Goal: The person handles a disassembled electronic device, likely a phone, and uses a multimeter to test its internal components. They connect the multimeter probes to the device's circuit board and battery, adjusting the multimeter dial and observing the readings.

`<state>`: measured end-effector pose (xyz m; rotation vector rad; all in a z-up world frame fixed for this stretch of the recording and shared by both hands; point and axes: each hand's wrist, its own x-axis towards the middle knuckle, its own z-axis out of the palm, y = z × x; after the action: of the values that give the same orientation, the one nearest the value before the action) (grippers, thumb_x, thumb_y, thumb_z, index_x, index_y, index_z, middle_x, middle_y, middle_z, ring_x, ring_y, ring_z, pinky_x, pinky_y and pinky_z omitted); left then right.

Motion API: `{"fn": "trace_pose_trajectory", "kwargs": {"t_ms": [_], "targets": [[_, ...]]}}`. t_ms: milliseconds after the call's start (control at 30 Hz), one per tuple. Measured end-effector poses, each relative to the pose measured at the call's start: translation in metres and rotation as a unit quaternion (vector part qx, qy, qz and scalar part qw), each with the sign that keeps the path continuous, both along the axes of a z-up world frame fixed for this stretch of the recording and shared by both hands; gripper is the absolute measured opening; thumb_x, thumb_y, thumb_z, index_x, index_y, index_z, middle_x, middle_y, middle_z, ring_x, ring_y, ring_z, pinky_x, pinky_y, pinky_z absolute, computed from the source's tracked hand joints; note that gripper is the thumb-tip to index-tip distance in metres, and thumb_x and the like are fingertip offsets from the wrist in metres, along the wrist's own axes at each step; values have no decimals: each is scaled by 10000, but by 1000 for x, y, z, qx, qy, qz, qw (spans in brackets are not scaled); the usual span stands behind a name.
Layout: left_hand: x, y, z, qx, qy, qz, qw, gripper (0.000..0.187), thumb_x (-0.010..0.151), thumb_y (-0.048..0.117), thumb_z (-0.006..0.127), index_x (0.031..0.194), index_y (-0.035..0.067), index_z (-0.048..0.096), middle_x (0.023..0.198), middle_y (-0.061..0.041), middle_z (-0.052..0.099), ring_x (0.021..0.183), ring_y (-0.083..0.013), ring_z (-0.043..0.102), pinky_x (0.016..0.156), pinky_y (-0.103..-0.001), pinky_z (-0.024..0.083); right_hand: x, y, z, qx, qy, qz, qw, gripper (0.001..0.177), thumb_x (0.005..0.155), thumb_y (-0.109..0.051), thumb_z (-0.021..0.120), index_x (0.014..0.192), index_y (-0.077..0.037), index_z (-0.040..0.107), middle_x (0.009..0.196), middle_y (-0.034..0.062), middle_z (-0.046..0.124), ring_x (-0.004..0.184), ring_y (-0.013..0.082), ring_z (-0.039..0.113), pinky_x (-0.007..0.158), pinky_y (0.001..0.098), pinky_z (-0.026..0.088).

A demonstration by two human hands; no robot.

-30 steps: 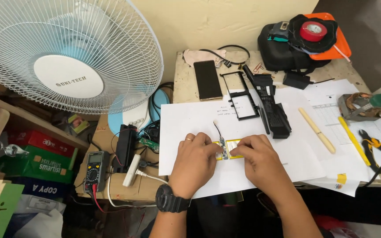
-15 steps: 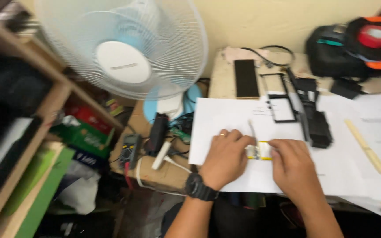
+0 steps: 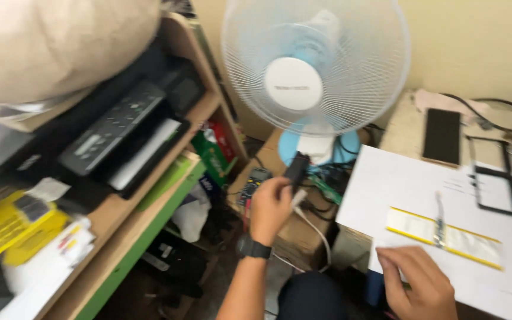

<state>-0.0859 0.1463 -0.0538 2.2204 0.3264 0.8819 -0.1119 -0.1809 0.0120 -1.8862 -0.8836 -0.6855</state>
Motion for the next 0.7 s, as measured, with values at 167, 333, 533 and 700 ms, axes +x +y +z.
{"fn": "trace_pose_trajectory", "kwargs": {"t_ms": [167,333,533,700], "targets": [[1,103,-134,96,209,151,961,691,869,359,883,1485,114,690,1322,-255,724,1241,-529,670,1121,-622,514,-12,43,-26,43,47,9,998,116,1040,33,753,1000,-20,848,866,97,779,759,211,719,796,291,553],[13,118,-157,74,332,144,929,969,909,519,893,1688,87,512,1483,-289,675,1340,-550,641,1155,-639,508,-11,86,-44,54,67,36,996,123,1016,49,786,995,-41,868,865,75,805,748,168,737,794,262,562],[14,117,-150,56,390,163,904,1013,909,599,880,1694,82,504,1567,-293,592,1483,-594,470,1202,-678,451,-12,127,-49,39,129,35,990,120,1001,1,807,975,-80,890,891,53,825,787,156,761,832,256,574],[-15,101,-129,-2,220,137,966,986,844,236,840,1746,118,459,1436,-273,622,1292,-550,605,1133,-636,497,-18,143,-34,-98,304,-18,947,192,1060,-112,798,970,-169,958,797,12,817,606,145,649,638,345,476]]}}
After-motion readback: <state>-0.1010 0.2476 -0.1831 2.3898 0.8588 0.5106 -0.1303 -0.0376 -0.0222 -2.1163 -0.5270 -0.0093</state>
